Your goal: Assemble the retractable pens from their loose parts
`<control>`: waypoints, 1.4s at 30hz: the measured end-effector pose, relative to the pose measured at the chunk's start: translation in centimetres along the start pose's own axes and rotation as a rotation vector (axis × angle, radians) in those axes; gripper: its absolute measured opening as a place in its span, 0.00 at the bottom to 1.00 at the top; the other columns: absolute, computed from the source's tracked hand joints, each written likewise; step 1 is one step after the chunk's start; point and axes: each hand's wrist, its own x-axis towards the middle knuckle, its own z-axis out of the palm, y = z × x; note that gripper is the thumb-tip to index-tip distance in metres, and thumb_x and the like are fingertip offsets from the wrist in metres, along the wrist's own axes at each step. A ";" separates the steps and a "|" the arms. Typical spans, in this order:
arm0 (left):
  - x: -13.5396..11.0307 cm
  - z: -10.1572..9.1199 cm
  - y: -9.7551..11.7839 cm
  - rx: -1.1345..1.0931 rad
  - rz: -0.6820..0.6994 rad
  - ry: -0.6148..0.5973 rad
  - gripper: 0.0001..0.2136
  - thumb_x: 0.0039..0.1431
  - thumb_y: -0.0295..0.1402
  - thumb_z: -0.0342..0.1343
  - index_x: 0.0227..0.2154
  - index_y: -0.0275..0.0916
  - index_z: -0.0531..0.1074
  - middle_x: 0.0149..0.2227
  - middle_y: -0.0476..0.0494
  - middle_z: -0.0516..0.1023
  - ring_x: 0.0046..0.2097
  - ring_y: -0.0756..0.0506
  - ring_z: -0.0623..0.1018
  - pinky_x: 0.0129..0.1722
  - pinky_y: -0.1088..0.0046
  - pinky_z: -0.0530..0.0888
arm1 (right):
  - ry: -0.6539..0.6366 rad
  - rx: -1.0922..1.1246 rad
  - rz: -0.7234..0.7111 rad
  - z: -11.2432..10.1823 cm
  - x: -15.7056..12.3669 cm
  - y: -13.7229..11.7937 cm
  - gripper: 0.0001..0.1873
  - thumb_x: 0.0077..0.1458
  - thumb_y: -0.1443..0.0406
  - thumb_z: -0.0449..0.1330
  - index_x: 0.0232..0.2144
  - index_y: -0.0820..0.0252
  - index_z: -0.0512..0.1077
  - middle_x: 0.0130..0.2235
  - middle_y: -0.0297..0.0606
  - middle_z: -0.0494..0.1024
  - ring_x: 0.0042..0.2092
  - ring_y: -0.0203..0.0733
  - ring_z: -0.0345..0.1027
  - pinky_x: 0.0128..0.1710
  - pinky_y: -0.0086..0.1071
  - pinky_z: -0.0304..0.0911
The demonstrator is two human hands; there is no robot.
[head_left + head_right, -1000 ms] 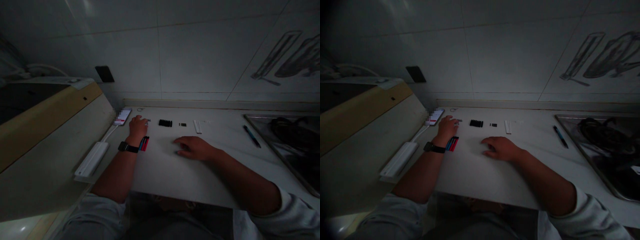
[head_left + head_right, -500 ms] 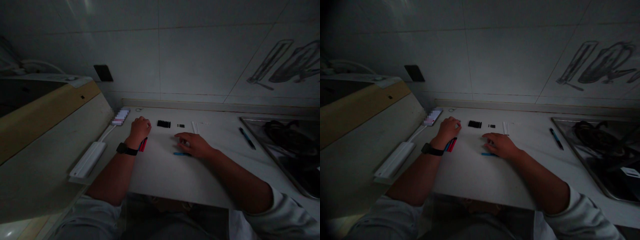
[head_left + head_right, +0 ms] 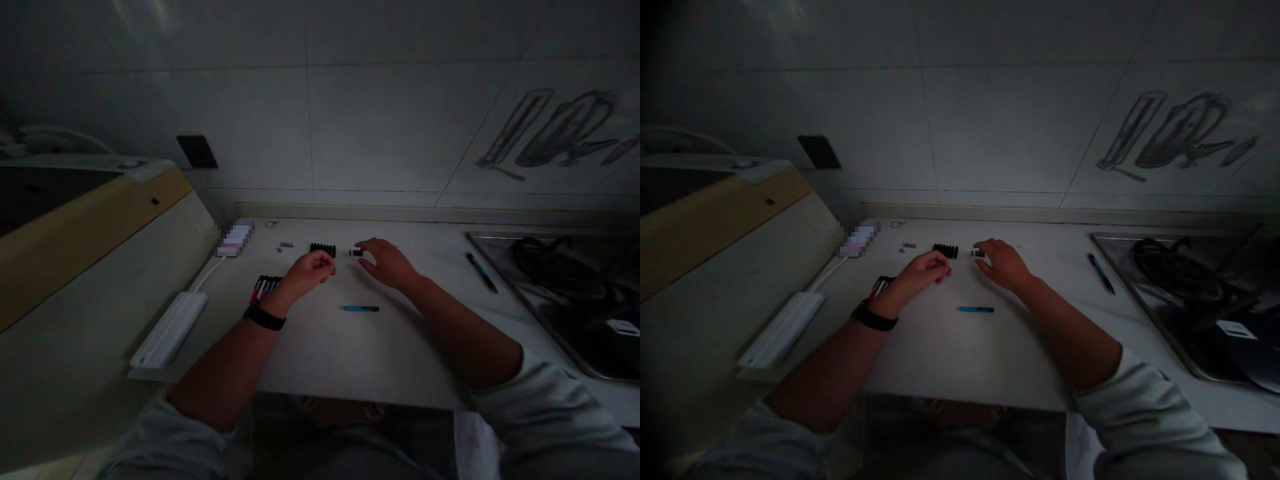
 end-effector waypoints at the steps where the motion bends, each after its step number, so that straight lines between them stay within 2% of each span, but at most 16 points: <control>1: 0.1 -0.1 0.0 -0.027 -0.008 0.016 0.05 0.57 0.31 0.60 0.35 0.38 0.72 0.34 0.45 0.80 0.32 0.50 0.76 0.32 0.75 0.70 | -0.034 -0.035 -0.018 0.3 0.6 0.2 0.21 0.66 0.60 0.59 0.58 0.59 0.73 0.54 0.48 0.78 0.54 0.53 0.71 0.56 0.45 0.66; 4: 0.1 -0.5 0.2 -0.108 -0.025 0.071 0.07 0.56 0.33 0.62 0.36 0.38 0.73 0.36 0.43 0.81 0.33 0.50 0.76 0.33 0.74 0.71 | -0.136 -0.121 -0.042 1.5 2.6 0.4 0.21 0.64 0.65 0.59 0.58 0.58 0.75 0.57 0.48 0.76 0.55 0.53 0.69 0.57 0.45 0.65; 7: 0.1 -0.9 0.4 -0.201 -0.052 0.129 0.10 0.54 0.35 0.65 0.37 0.39 0.74 0.39 0.42 0.81 0.33 0.50 0.75 0.34 0.73 0.71 | -0.188 -0.182 -0.050 2.9 4.2 0.4 0.27 0.62 0.72 0.56 0.61 0.53 0.74 0.60 0.46 0.74 0.58 0.53 0.67 0.57 0.44 0.63; 9: 0.1 -1.1 0.5 -0.277 -0.071 0.168 0.11 0.53 0.36 0.66 0.37 0.39 0.74 0.40 0.42 0.81 0.33 0.50 0.74 0.34 0.73 0.72 | -0.209 -0.198 -0.068 3.6 5.0 0.4 0.29 0.61 0.73 0.57 0.63 0.49 0.72 0.61 0.45 0.72 0.59 0.53 0.66 0.57 0.44 0.63; 12: 0.3 -1.5 0.5 -0.409 -0.099 0.222 0.14 0.51 0.37 0.68 0.38 0.39 0.75 0.40 0.42 0.81 0.33 0.50 0.74 0.35 0.73 0.72 | -0.236 -0.200 -0.084 4.3 5.8 0.6 0.27 0.61 0.70 0.60 0.61 0.48 0.74 0.62 0.45 0.72 0.60 0.55 0.65 0.57 0.45 0.62; 15: 0.5 -1.9 0.3 -0.514 -0.134 0.250 0.15 0.48 0.36 0.70 0.37 0.39 0.74 0.41 0.43 0.81 0.34 0.51 0.73 0.34 0.73 0.71 | -0.219 -0.200 -0.097 4.5 6.2 1.2 0.23 0.60 0.69 0.62 0.56 0.51 0.78 0.59 0.45 0.75 0.58 0.56 0.66 0.56 0.46 0.62; 18: 0.6 -2.1 0.1 -0.571 -0.153 0.253 0.15 0.47 0.35 0.71 0.37 0.40 0.75 0.41 0.44 0.80 0.33 0.51 0.73 0.34 0.73 0.71 | -0.184 -0.194 -0.172 4.5 6.5 1.6 0.19 0.60 0.69 0.63 0.53 0.52 0.80 0.56 0.45 0.77 0.56 0.54 0.67 0.55 0.45 0.62; 22: 0.7 -2.2 0.0 -0.590 -0.145 0.254 0.15 0.47 0.34 0.72 0.38 0.40 0.75 0.40 0.45 0.80 0.33 0.51 0.73 0.33 0.74 0.71 | -0.157 -0.183 -0.294 4.5 6.6 1.5 0.13 0.61 0.70 0.62 0.46 0.54 0.82 0.52 0.45 0.79 0.54 0.53 0.69 0.54 0.44 0.61; 25: 0.8 -2.2 0.0 -0.594 -0.152 0.266 0.15 0.46 0.34 0.72 0.37 0.40 0.75 0.39 0.45 0.80 0.32 0.51 0.73 0.32 0.74 0.71 | -0.102 -0.139 -0.317 3.9 6.5 1.1 0.10 0.64 0.69 0.60 0.44 0.58 0.81 0.49 0.47 0.80 0.52 0.52 0.70 0.53 0.44 0.62; 31: 0.7 -2.2 -0.1 -0.609 -0.148 0.231 0.18 0.45 0.35 0.74 0.38 0.40 0.76 0.39 0.45 0.80 0.33 0.51 0.74 0.32 0.74 0.72 | 0.039 0.111 -0.172 0.6 4.3 -0.5 0.10 0.67 0.66 0.56 0.48 0.59 0.74 0.46 0.46 0.81 0.47 0.48 0.73 0.49 0.41 0.65; 35: 0.4 -1.6 -0.1 -0.559 -0.162 0.180 0.18 0.46 0.37 0.75 0.38 0.40 0.76 0.40 0.44 0.80 0.33 0.51 0.74 0.32 0.74 0.72 | 0.119 0.291 -0.068 -0.9 1.8 -2.0 0.08 0.67 0.62 0.57 0.46 0.56 0.73 0.43 0.42 0.81 0.44 0.46 0.75 0.46 0.39 0.68; 38: 0.0 -0.8 0.0 -0.489 -0.154 0.140 0.17 0.47 0.39 0.74 0.38 0.40 0.76 0.41 0.44 0.80 0.34 0.51 0.74 0.33 0.74 0.72 | 0.205 0.456 0.035 -0.1 0.2 -2.5 0.09 0.65 0.60 0.61 0.45 0.55 0.74 0.43 0.41 0.80 0.43 0.44 0.76 0.46 0.39 0.71; 42: -0.2 0.1 0.1 -0.349 -0.131 0.123 0.17 0.48 0.40 0.72 0.39 0.40 0.77 0.41 0.44 0.80 0.36 0.50 0.75 0.32 0.75 0.72 | 0.296 0.622 0.217 2.4 -1.1 -2.3 0.12 0.60 0.56 0.65 0.42 0.55 0.76 0.42 0.41 0.81 0.42 0.44 0.77 0.44 0.39 0.74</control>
